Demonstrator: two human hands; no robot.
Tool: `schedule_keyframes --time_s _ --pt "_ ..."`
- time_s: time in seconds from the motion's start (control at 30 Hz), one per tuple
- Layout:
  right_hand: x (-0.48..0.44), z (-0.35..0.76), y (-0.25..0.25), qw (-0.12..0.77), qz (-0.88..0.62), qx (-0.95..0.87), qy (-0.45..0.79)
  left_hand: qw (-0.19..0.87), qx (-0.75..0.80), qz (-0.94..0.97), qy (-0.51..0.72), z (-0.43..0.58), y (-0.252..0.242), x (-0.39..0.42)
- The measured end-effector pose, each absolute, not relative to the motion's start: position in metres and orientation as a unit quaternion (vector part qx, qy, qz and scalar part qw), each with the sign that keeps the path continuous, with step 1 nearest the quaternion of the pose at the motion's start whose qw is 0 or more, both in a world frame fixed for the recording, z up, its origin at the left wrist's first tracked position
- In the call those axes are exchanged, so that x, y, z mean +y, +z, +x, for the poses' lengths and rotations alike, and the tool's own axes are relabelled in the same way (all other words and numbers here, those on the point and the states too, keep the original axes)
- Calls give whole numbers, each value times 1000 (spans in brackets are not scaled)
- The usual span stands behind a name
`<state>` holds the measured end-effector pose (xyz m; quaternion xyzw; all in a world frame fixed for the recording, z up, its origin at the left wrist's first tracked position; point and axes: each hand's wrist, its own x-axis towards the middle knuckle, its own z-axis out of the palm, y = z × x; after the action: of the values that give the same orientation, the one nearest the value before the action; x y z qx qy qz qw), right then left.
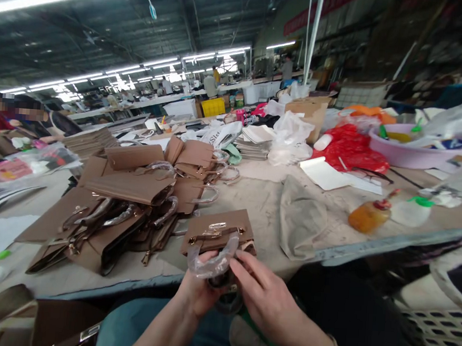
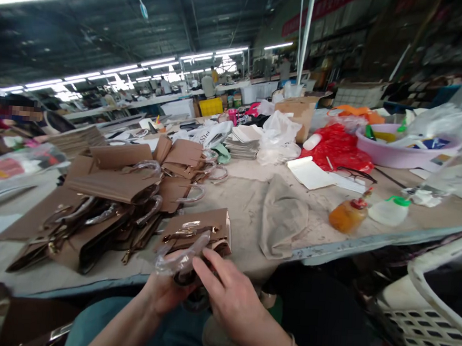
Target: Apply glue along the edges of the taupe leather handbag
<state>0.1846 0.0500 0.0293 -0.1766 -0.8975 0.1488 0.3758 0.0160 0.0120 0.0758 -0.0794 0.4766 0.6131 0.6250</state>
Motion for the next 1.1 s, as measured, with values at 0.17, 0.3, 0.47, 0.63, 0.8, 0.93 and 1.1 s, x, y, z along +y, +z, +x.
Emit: schedule_keyframes --time_s 0.17,0.3,0.47,0.63,0.8,0.93,1.1 --pt "71 147 38 443 -132 -877 132 625 492 -89 599 16 88 9" --pt "77 131 43 412 -201 -863 214 640 470 -19 608 3 97 5" --pt "91 119 56 396 -273 -837 261 684 547 171 452 -25 119 -22" --pt "97 115 75 381 -321 -814 300 83 734 533 414 -47 128 -50" --pt "91 109 87 361 -346 -783 370 -73 671 677 294 -43 97 -19" --pt "92 105 93 364 -357 -754 415 -153 651 700 250 -37 88 21" --pt "101 99 97 378 -358 -752 405 -245 599 741 181 -43 98 48"
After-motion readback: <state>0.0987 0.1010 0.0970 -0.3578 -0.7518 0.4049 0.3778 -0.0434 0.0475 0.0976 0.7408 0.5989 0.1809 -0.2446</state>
